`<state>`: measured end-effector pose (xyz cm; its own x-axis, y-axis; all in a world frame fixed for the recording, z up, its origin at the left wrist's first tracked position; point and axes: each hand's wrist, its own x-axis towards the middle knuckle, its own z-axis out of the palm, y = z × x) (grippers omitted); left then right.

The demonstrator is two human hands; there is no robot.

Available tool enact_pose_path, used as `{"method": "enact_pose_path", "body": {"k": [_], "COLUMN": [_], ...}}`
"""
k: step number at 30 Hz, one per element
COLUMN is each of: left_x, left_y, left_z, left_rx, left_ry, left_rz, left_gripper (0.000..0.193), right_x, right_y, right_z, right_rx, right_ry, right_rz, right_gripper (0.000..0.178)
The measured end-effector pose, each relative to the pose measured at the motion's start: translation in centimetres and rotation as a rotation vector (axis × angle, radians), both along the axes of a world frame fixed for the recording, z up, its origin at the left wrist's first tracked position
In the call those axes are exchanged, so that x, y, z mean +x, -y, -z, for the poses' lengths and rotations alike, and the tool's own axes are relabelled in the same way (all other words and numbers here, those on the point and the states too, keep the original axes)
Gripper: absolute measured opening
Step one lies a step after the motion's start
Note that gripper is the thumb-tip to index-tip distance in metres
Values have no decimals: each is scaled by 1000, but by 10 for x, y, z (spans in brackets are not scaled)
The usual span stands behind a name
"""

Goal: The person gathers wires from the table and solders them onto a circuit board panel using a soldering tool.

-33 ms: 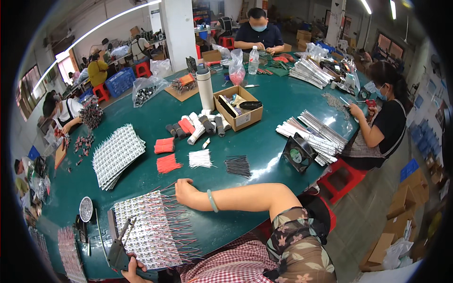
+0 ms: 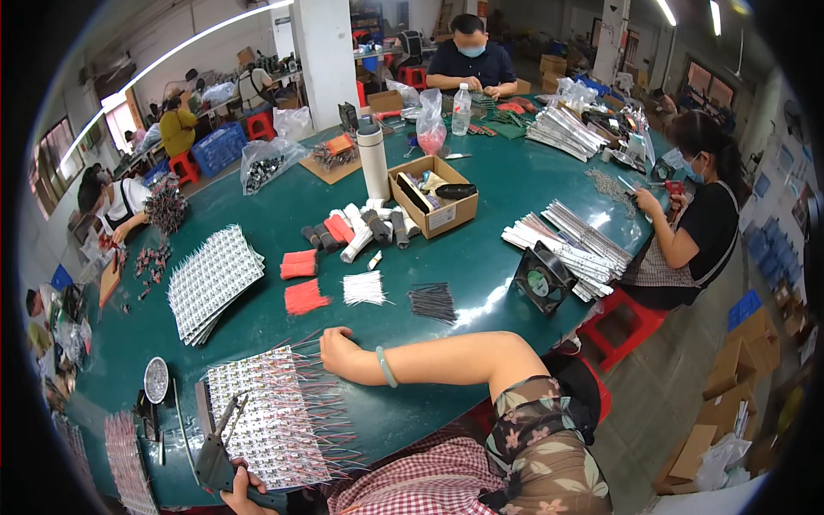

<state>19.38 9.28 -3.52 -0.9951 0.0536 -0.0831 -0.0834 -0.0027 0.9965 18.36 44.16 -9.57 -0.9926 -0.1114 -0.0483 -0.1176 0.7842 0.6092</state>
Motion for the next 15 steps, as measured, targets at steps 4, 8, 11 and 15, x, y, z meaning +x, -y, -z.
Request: {"method": "enact_pose_path", "body": {"k": [4,8,11,15], "left_x": [-7,-7,-9,-8], "left_y": [-13,-9,-7,-7], "left_z": [0,3,3,3], "left_rx": [320,341,324,271], "left_ry": [10,27,25,4], "left_rz": [-59,-32,-42,-72], "left_gripper": [20,19,19,20], "right_x": [3,8,5,3], "right_y": [-1,-1,0,14], "right_z": [-6,-6,-13,-41], "right_rx": [4,-13,-152,-486], "right_ry": [19,-31,-90,-346], "right_rz": [-27,-26,-28,-122], "right_gripper": [18,20,17,10]}}
